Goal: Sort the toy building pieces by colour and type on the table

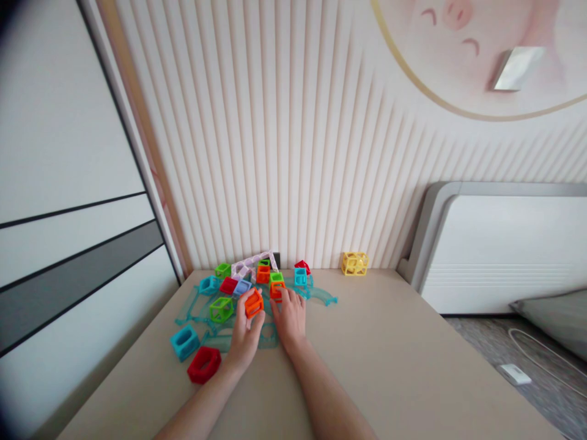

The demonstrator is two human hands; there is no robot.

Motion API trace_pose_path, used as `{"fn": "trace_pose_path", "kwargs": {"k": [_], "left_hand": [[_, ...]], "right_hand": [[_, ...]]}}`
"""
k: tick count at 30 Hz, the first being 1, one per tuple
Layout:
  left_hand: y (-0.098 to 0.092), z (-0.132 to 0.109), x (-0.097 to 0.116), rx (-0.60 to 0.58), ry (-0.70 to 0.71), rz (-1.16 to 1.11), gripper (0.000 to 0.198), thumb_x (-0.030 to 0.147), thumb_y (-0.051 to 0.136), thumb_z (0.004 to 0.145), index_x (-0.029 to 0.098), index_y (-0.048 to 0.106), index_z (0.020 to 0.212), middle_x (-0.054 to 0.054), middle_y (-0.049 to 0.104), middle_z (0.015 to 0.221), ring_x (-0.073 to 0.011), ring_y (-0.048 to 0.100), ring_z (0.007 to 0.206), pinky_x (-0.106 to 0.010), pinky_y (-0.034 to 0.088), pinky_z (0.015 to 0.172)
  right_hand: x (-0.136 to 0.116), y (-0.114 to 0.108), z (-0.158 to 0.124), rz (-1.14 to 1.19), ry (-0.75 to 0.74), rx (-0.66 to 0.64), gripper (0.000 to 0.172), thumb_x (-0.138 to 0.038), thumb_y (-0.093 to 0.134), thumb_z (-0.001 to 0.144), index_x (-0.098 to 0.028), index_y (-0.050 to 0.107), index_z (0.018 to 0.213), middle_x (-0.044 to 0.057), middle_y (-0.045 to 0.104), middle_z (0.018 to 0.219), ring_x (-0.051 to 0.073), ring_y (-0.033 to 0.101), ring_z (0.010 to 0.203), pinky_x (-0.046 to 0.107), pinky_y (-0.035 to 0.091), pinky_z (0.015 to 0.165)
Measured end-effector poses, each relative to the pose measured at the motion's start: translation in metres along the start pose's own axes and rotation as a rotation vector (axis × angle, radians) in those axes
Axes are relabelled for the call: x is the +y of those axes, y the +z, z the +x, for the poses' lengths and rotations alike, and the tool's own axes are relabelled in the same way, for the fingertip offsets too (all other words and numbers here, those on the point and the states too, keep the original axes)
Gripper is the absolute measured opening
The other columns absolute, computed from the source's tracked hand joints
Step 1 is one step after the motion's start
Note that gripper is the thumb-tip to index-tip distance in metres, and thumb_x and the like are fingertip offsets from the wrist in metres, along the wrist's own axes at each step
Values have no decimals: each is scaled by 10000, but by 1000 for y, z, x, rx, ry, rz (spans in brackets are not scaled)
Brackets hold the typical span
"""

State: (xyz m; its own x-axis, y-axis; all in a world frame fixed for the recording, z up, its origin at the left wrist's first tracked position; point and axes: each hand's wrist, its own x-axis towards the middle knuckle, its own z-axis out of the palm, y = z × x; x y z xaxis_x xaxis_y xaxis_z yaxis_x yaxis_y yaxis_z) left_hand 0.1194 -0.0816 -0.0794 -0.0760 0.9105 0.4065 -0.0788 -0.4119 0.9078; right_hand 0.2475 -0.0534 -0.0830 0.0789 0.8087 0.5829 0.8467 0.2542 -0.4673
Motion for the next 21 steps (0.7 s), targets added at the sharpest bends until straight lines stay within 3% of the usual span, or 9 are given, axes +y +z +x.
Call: {"fn": "trace_pose_path", "kwargs": {"k": [11,14,21], "left_hand": [[0,3,5,-35,-108,-153,559,437,633,891,252,391,1359,-166,553,1401,-286,537,1319,-481,460,1064],[0,3,4,-68,-143,-203,548,432,655,874,265,404,1332,-151,565,1385,-286,559,1292,-476,489,1027],[3,1,1,-59,-131,-236,504,427,682,855,272,465,1282,-128,590,1355,-290,567,1279,-498,423,1090]], "right_hand": [[6,11,4,459,177,161,190,-338,622,864,-201,651,992,70,693,961,217,666,859,349,533,796],[6,10,5,536,231,165,195,-322,642,809,-196,635,957,68,705,945,214,675,831,342,542,783],[-1,5,7,639,336,103,192,-330,648,750,-220,593,898,31,736,838,217,690,752,324,542,722]]}}
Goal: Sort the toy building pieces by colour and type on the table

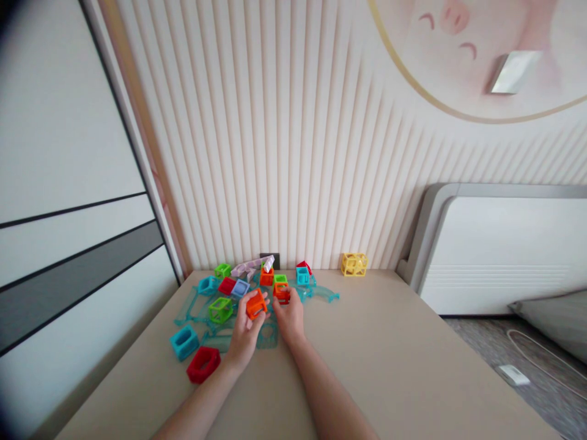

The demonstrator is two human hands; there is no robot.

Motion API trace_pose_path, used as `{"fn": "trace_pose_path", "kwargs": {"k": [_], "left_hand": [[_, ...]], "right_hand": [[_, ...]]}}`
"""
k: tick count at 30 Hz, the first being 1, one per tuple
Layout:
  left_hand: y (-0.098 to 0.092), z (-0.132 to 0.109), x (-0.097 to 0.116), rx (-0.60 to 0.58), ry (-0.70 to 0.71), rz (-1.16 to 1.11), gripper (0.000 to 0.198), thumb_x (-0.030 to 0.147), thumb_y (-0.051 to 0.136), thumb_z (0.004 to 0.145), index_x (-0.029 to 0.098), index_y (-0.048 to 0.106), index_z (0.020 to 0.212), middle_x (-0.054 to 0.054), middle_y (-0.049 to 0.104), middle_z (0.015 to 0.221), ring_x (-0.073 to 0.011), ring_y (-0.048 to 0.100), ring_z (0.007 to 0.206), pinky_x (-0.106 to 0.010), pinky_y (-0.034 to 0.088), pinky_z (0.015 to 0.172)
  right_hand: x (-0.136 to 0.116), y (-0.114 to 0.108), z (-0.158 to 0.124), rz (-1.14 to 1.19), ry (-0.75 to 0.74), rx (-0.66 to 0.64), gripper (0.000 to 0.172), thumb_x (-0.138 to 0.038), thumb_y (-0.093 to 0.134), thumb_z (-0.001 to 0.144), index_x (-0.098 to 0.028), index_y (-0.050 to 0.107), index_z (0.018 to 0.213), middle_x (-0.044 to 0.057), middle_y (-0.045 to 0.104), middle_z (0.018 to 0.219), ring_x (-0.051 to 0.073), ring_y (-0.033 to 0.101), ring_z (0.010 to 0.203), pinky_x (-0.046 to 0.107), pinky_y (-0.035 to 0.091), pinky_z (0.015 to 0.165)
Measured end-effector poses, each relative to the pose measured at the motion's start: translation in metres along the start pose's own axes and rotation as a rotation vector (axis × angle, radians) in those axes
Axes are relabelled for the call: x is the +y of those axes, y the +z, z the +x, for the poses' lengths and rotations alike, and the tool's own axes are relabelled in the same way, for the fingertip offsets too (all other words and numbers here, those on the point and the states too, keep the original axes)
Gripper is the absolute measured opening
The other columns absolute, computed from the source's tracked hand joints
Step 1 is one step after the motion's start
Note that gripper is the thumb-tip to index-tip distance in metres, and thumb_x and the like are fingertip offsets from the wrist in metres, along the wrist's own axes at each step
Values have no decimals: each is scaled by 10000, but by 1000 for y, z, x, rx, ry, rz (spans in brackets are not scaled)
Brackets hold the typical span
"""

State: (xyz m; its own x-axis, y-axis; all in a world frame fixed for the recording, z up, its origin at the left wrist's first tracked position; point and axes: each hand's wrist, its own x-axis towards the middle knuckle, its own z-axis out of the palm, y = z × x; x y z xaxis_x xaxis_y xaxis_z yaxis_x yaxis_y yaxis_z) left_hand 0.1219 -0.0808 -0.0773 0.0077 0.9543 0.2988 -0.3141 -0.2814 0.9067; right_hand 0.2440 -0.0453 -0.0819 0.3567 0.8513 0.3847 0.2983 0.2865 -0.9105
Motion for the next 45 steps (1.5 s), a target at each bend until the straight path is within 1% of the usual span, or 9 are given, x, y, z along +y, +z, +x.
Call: {"fn": "trace_pose_path", "kwargs": {"k": [7,11,14,21,28,33,36,40,45], "left_hand": [[0,0,2,-12,-23,-1,495,424,683,855,272,464,1272,-123,589,1342,-287,561,1282,-495,434,1078],[0,0,3,-9,-22,3,493,425,689,851,271,470,1265,-114,604,1318,-279,581,1254,-495,429,1081],[-1,1,2,-14,-14,4,487,429,682,859,269,470,1266,-111,607,1306,-276,587,1244,-496,418,1090],[-3,1,1,-24,-3,16,473,427,668,876,266,471,1275,-109,607,1290,-270,605,1210,-490,433,1073],[-1,0,4,-27,1,16,483,436,680,861,268,473,1264,-101,614,1266,-264,614,1187,-493,428,1074],[-1,0,3,-34,-14,12,502,445,679,859,265,467,1276,-105,600,1295,-265,597,1220,-472,419,1085],[-1,-1,3,-29,-24,12,510,448,688,850,260,471,1271,-106,606,1289,-264,603,1210,-459,432,1073],[-1,0,6,-24,-30,11,519,452,700,839,256,478,1265,-107,622,1274,-265,608,1206,-453,440,1065],[0,0,8,-10,-47,5,524,456,702,838,251,486,1270,-120,613,1311,-272,612,1208,-449,462,1041]], "right_hand": [[0,1,1,-55,17,54,198,-386,660,746,-225,574,822,18,688,776,201,632,670,306,502,648],[3,-1,3,-92,26,101,233,-411,663,742,-242,503,722,-26,600,653,180,549,588,291,445,588],[5,-1,3,-125,24,137,258,-418,652,741,-252,459,700,-42,554,620,176,512,574,288,414,570],[5,-1,4,-186,30,182,288,-421,641,732,-267,399,711,-51,524,635,176,489,592,289,388,579],[1,-4,4,-318,70,182,270,-417,607,757,-270,382,731,-50,529,660,182,512,611,285,381,594],[-3,-5,2,-407,89,138,218,-415,604,781,-255,455,770,-20,593,715,191,561,644,276,386,598],[-6,-6,1,-497,100,99,192,-413,606,802,-233,557,847,26,655,824,213,625,732,275,402,618],[-7,-8,0,-582,111,46,237,-396,614,826,-220,681,969,69,684,949,227,670,805,279,430,651],[-1,-9,-2,-556,13,83,272,-395,643,831,-244,738,1037,71,682,922,238,677,757,301,451,639]]}}
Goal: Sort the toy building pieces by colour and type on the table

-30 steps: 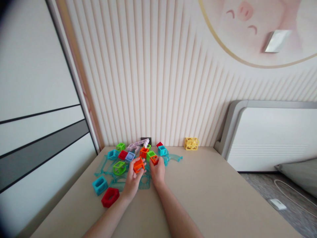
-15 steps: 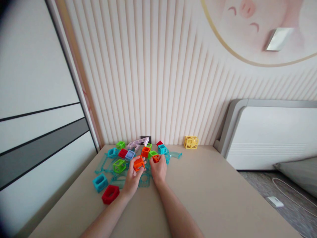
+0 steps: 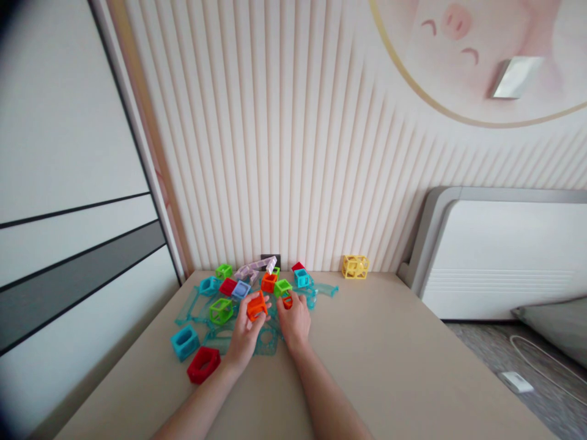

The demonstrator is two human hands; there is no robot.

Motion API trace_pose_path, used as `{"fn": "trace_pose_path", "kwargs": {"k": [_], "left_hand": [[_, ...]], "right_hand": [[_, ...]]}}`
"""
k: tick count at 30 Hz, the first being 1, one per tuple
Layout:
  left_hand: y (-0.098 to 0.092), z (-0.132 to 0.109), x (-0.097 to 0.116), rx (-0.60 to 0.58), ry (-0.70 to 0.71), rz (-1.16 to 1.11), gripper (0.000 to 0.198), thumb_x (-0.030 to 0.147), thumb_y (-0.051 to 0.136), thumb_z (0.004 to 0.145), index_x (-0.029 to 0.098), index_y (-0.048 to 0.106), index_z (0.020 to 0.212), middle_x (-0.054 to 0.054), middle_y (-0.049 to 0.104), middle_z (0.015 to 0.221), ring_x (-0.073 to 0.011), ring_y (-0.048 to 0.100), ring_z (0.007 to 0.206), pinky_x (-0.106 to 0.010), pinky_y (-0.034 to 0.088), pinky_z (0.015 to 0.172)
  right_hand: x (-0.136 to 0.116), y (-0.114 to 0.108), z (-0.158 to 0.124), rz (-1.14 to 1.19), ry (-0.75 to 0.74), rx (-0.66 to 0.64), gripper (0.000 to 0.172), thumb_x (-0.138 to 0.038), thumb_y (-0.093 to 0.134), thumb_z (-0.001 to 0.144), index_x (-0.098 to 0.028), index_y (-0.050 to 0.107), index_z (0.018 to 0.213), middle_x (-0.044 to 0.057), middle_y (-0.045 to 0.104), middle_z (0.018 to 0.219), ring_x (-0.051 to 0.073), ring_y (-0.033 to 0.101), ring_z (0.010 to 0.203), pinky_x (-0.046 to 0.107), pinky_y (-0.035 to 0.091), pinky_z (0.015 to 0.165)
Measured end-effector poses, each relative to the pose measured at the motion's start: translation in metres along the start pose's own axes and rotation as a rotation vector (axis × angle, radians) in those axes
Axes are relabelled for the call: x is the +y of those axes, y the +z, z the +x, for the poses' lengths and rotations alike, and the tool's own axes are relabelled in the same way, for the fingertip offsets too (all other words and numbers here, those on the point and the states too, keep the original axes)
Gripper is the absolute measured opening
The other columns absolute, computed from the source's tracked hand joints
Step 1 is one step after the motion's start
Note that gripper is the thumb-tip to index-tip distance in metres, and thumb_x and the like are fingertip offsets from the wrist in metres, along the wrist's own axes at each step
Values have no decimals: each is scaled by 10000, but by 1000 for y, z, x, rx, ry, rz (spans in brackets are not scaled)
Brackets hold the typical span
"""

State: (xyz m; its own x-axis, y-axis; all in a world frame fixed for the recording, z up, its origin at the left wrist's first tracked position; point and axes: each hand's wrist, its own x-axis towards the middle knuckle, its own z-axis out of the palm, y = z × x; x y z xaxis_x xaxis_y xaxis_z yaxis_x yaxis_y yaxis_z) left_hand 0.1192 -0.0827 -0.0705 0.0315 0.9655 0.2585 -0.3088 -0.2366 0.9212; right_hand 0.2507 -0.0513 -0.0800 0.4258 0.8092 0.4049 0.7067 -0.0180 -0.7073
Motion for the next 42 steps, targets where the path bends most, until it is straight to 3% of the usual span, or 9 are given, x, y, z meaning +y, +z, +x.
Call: {"fn": "trace_pose_path", "kwargs": {"k": [4,14,24,29,36,38,42], "left_hand": [[0,0,-1,19,-11,-7,530,468,711,825,252,496,1258,-129,625,1300,-285,632,1178,-447,506,980],[-3,4,-3,32,-28,-91,592,477,679,861,253,421,1344,-125,637,1250,-261,705,992,-394,594,795],[-2,3,0,4,-98,-97,611,545,694,832,264,428,1305,-91,693,1138,-233,733,796,-328,587,610],[-2,5,-4,41,-106,-101,524,523,725,799,245,459,1154,-87,708,1083,-266,733,901,-380,600,707],[-2,3,-10,-10,-134,-186,486,454,717,801,256,468,1167,-113,638,1272,-275,649,1148,-461,534,957],[-1,1,-12,-16,-161,-162,481,455,708,808,262,476,1182,-120,618,1308,-282,616,1201,-461,527,967],[0,-2,-12,-41,-197,-97,443,437,698,817,274,498,1177,-119,611,1330,-282,618,1199,-468,518,979]], "right_hand": [[-1,-2,-2,78,-51,51,247,-382,648,836,-245,744,1018,72,672,946,240,665,776,327,476,691],[-17,-15,-15,479,-115,59,398,-451,585,909,-223,655,1228,76,579,1027,225,601,881,354,515,780],[-9,-7,-12,510,-161,119,363,-378,631,875,-248,634,1214,85,585,1110,249,598,991,406,517,860],[-10,-7,-14,472,-225,113,191,-363,627,882,-253,703,1017,76,608,1065,247,601,1012,425,510,914],[-12,-10,-14,538,-146,127,227,-367,628,879,-232,687,1052,76,587,1079,233,612,998,416,527,912],[-12,-10,-15,590,-96,122,256,-393,622,883,-223,682,1065,82,588,1082,231,628,961,404,561,843],[-11,-9,-14,732,43,78,363,-479,597,891,-214,652,1133,95,577,1110,223,654,844,324,583,544]]}}
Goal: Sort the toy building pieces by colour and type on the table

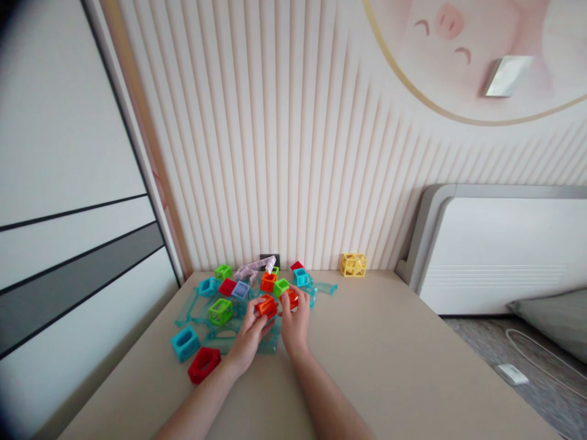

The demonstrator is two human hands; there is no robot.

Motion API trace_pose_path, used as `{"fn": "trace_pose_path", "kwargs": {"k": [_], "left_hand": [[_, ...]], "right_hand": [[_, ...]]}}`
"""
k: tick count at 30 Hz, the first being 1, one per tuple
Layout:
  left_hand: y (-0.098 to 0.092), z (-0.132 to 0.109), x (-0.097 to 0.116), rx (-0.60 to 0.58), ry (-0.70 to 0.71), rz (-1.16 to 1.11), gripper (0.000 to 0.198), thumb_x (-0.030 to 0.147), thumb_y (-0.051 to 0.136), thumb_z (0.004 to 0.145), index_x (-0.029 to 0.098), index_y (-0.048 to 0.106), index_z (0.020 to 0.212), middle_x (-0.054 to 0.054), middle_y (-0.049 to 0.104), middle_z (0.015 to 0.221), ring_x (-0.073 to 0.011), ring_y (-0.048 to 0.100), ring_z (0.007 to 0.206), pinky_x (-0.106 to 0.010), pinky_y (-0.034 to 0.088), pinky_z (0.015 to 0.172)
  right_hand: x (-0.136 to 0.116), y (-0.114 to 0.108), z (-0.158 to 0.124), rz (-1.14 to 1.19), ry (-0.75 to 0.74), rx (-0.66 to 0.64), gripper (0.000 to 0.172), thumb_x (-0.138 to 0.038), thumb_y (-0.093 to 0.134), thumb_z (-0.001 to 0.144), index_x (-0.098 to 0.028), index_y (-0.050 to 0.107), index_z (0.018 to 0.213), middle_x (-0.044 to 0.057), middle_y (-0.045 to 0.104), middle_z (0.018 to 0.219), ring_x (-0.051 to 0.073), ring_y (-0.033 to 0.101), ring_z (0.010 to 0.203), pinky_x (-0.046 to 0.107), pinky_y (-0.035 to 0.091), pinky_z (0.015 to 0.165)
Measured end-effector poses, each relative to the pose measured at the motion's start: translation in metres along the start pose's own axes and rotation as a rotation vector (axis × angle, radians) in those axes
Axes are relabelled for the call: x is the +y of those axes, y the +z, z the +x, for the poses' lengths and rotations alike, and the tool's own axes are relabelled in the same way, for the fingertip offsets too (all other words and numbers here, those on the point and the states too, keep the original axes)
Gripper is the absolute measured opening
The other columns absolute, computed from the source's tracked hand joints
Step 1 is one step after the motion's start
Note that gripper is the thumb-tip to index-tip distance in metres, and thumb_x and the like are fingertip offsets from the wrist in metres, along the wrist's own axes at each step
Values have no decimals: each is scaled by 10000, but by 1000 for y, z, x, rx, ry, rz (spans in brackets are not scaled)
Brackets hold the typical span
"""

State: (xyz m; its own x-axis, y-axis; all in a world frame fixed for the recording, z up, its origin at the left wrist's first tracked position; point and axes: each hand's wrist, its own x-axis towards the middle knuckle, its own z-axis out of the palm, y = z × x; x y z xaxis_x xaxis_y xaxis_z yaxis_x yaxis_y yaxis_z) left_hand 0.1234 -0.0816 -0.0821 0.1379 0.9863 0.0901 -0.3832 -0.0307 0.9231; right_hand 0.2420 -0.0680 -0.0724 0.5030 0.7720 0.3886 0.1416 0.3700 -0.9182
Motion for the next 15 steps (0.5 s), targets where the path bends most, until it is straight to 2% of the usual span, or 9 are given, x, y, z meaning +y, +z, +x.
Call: {"fn": "trace_pose_path", "kwargs": {"k": [3,7,11,15], "left_hand": [[2,-1,1,-25,22,34,404,429,682,830,272,503,1158,-106,634,1298,-273,624,1192,-472,503,1004],[2,1,3,-22,90,47,437,476,683,839,260,489,1166,-106,670,1220,-277,663,1121,-478,509,992],[1,1,10,-33,124,25,477,516,649,871,257,468,1228,-108,682,1183,-269,718,976,-440,572,863],[2,-2,21,-5,142,0,526,496,660,874,260,441,1289,-90,694,1137,-253,728,895,-377,596,745]], "right_hand": [[0,-2,2,54,35,18,378,-496,593,893,-214,633,1142,97,548,1137,230,654,884,314,592,524],[-3,-4,2,104,-44,14,331,-459,564,925,-219,610,1148,94,550,1146,221,645,937,335,611,654],[-6,-2,-5,184,-108,-40,374,-406,550,945,-224,547,1272,99,608,1153,210,650,928,370,594,767],[-4,1,-17,163,-174,-104,469,-358,599,928,-231,485,1365,120,603,1259,242,629,1087,431,534,942]]}}
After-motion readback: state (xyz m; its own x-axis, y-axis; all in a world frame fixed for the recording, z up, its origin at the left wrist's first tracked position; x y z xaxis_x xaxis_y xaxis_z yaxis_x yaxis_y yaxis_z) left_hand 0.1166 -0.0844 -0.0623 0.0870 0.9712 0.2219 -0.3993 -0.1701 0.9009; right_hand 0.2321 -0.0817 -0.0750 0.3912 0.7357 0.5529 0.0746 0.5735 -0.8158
